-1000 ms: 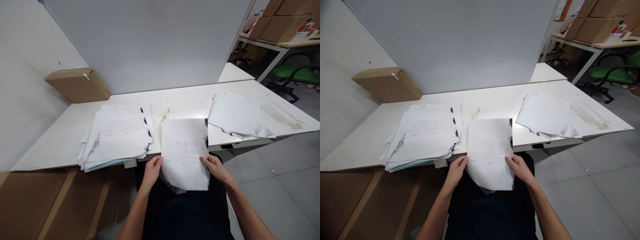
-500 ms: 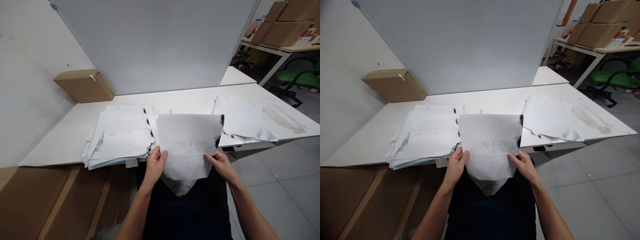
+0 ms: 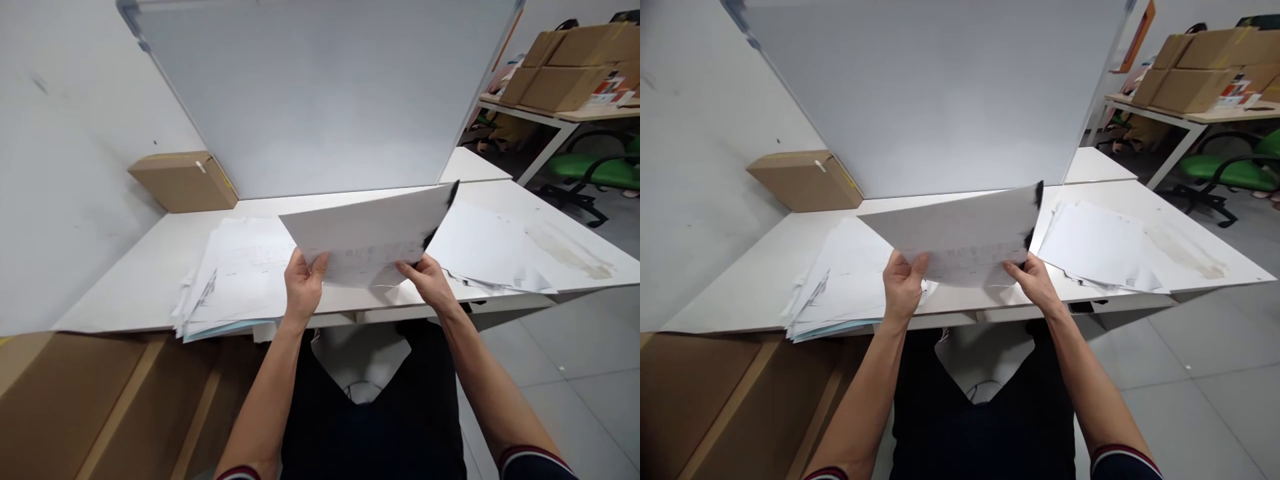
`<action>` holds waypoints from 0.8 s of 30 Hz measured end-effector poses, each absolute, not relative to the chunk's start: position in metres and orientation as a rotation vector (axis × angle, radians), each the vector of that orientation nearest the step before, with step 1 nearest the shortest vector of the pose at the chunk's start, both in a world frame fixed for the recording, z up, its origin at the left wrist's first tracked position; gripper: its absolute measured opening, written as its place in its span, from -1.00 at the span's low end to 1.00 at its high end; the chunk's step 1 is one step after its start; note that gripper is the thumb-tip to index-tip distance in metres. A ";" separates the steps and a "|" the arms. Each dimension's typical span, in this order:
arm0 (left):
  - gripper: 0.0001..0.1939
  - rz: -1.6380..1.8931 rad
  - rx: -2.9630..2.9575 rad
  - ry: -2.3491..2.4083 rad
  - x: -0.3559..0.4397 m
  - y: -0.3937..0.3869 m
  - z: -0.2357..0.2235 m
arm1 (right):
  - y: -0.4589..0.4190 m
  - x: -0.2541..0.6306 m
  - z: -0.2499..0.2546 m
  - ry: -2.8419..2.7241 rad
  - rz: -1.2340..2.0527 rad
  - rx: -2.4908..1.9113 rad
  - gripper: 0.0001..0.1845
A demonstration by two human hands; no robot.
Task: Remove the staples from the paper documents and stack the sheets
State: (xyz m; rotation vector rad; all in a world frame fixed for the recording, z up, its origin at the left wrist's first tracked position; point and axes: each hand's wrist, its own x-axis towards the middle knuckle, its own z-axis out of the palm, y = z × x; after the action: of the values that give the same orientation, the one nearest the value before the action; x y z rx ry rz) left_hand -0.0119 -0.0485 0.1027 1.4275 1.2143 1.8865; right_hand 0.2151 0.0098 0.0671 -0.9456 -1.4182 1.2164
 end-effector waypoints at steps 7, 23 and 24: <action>-0.76 1.919 1.363 1.207 -0.011 -0.044 0.095 | 0.009 0.215 0.056 -1.413 1.276 -0.912 -0.64; -0.12 1.861 1.331 1.557 -0.039 -0.047 0.071 | 0.011 0.280 0.178 -2.340 -0.008 -1.276 -0.78; -0.14 1.769 1.411 1.596 -0.038 -0.049 0.067 | 0.010 0.279 0.182 -2.397 -0.052 -1.284 -0.78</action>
State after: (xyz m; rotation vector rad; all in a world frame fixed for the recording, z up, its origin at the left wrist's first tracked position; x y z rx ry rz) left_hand -0.0384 -0.0492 0.0673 1.4111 1.5958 1.7689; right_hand 0.2793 0.0103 0.1824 -1.2844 -2.3969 -0.0519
